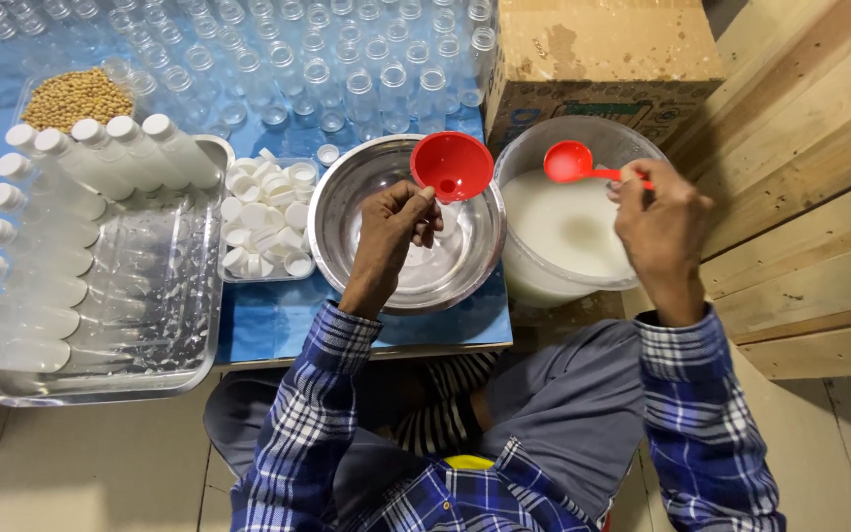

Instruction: The person scoops a white liquid from a large bucket using a red ladle and pours it into a plastic bottle through a red funnel. After filling, the person removes the funnel, picks up a white cap, and screws it onto the bottle before placing it on a tray.

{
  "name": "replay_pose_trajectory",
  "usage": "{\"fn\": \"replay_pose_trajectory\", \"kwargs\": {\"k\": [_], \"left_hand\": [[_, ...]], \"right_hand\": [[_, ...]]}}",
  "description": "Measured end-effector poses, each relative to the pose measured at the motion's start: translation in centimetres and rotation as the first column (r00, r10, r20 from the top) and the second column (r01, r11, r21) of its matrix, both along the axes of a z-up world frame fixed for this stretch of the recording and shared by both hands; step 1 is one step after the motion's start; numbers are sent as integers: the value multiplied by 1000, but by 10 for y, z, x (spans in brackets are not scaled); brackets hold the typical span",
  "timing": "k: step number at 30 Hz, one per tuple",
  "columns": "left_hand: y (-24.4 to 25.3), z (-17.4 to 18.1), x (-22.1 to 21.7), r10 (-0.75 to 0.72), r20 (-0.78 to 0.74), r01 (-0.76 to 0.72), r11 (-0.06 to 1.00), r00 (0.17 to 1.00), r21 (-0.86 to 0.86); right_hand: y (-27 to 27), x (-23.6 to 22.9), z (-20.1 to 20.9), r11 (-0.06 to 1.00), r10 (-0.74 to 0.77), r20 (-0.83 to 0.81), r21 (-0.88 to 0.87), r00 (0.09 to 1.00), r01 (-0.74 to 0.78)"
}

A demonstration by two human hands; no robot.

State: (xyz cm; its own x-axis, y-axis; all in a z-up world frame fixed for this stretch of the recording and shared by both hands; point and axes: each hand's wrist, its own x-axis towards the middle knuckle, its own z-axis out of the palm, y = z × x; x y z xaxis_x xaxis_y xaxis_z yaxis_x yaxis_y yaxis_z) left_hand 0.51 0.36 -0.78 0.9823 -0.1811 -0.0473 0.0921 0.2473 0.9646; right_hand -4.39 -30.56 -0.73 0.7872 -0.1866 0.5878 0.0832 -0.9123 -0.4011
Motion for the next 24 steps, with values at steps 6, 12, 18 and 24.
{"fn": "replay_pose_trajectory", "kwargs": {"k": [6,12,18,24], "left_hand": [[8,15,-6,-56,27,56,998,998,2],[13,21,-7,-74,31,72,996,997,47],[10,2,0,-19,26,19,1000,999,4],[7,-3,2,-30,23,30,999,999,17]], "right_hand": [[58,-26,91,936,222,125,249,967,-247],[104,-39,117,924,350,134,113,927,-365],[103,-32,67,897,371,110,-298,922,-326],[94,-31,61,821,463,137,-438,876,-365]]}}
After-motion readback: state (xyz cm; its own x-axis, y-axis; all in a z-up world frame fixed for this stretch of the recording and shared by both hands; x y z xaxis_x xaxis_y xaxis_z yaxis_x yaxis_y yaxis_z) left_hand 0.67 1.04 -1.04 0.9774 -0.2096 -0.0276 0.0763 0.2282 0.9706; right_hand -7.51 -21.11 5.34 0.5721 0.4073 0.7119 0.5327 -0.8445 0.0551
